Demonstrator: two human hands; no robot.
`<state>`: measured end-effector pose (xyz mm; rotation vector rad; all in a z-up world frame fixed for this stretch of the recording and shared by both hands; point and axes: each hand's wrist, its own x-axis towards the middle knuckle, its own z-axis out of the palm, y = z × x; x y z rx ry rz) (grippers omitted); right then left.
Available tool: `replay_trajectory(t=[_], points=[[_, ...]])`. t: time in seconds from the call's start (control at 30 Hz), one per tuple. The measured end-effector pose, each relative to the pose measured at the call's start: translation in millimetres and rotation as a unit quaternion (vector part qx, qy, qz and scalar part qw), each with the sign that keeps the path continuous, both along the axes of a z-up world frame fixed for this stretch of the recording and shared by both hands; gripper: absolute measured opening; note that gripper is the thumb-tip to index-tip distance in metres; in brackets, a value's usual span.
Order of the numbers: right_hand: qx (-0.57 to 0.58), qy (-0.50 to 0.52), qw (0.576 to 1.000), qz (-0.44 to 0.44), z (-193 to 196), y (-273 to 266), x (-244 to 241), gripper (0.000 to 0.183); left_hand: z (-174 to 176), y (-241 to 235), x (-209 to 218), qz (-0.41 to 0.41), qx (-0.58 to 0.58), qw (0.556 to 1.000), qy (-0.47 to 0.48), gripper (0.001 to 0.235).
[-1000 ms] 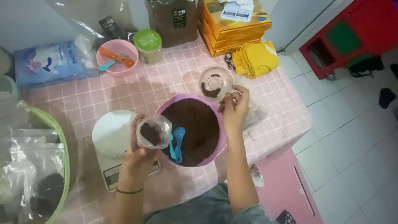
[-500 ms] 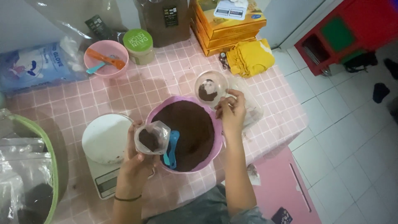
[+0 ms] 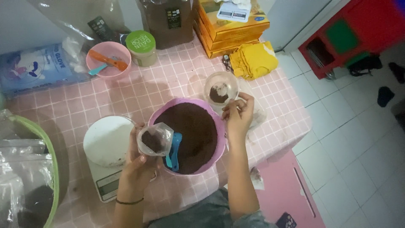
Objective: Weighing coffee grounds on a digital scale and transferring them into small plastic bags using a spoon.
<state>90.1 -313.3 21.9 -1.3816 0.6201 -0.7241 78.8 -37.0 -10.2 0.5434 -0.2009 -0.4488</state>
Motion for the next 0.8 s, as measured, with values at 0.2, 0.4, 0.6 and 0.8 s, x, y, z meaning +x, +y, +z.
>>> replay_trajectory(t=[0.2,0.4,0.6,0.8], points=[[-0.022,0.044,0.999,0.021,8.4,-1.0,-3.4,0.025,7.6,0.7,0.0,-0.014,0.036,0.999,-0.028,0.078],[-0.029,0.030,0.996,0.080,-2.7,-4.7,-1.2,0.018,5.4,0.0,-0.8,-0.006,0.018,1.000,-0.008,0.083],[0.021,0.020,0.996,0.086,7.8,-3.0,-3.0,0.016,3.8,0.7,0.8,-0.018,0.001,1.000,-0.006,0.079],[-0.019,0.049,0.998,0.043,25.0,11.6,-7.3,0.013,5.0,-0.8,4.5,-0.052,-0.090,0.994,-0.016,0.067]])
